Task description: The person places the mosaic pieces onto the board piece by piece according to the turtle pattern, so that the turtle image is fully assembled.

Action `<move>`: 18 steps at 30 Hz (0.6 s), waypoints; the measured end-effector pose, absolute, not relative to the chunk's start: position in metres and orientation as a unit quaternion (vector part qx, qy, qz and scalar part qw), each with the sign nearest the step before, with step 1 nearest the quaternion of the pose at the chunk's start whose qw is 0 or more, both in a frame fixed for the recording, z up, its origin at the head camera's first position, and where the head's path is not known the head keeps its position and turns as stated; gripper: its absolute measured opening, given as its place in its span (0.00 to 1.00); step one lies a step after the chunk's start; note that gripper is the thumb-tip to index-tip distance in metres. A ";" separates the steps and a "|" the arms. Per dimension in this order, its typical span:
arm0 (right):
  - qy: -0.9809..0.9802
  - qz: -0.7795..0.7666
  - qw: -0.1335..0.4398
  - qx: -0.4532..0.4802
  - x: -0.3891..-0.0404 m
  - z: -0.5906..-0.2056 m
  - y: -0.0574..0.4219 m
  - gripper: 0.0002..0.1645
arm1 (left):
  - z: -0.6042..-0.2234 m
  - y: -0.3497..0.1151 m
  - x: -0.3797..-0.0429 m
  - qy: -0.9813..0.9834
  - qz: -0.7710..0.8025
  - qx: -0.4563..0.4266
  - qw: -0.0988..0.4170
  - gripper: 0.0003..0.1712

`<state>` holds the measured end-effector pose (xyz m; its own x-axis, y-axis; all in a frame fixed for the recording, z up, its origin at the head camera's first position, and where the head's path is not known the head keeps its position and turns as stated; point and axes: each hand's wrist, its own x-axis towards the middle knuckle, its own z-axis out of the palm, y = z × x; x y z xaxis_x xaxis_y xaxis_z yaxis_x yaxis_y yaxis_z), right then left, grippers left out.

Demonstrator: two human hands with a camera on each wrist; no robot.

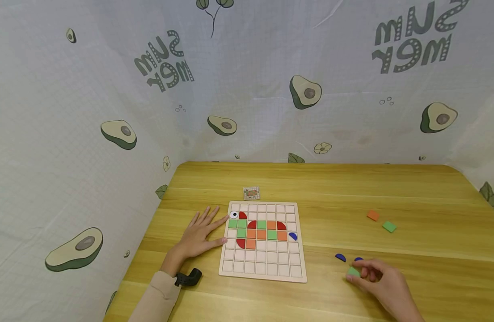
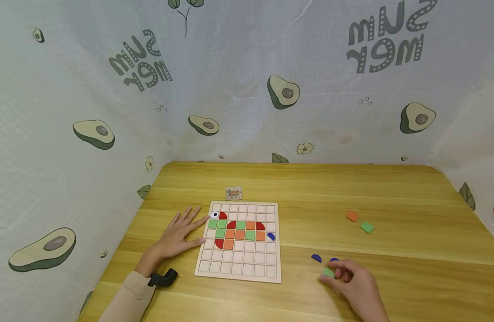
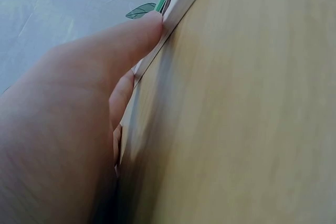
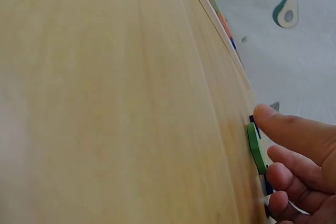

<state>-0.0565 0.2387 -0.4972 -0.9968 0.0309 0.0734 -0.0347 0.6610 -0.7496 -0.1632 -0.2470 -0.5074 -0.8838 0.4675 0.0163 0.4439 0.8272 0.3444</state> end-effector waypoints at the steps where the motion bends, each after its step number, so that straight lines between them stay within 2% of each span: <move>1: -0.912 0.409 0.037 0.000 -0.056 -0.498 0.239 0.19 | -0.507 -0.247 -0.163 0.955 0.172 0.240 0.032 0.41; 18: -0.917 0.389 0.080 0.041 -0.057 -0.504 0.242 0.15 | -0.505 -0.247 -0.163 0.956 0.172 0.234 0.044 0.41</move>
<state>-0.0566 0.2416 -0.5041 -0.9837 -0.0130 0.1796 -0.1383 0.6934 -0.7072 -0.1627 -0.2465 -0.5050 -0.8863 0.4630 -0.0035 0.4328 0.8311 0.3493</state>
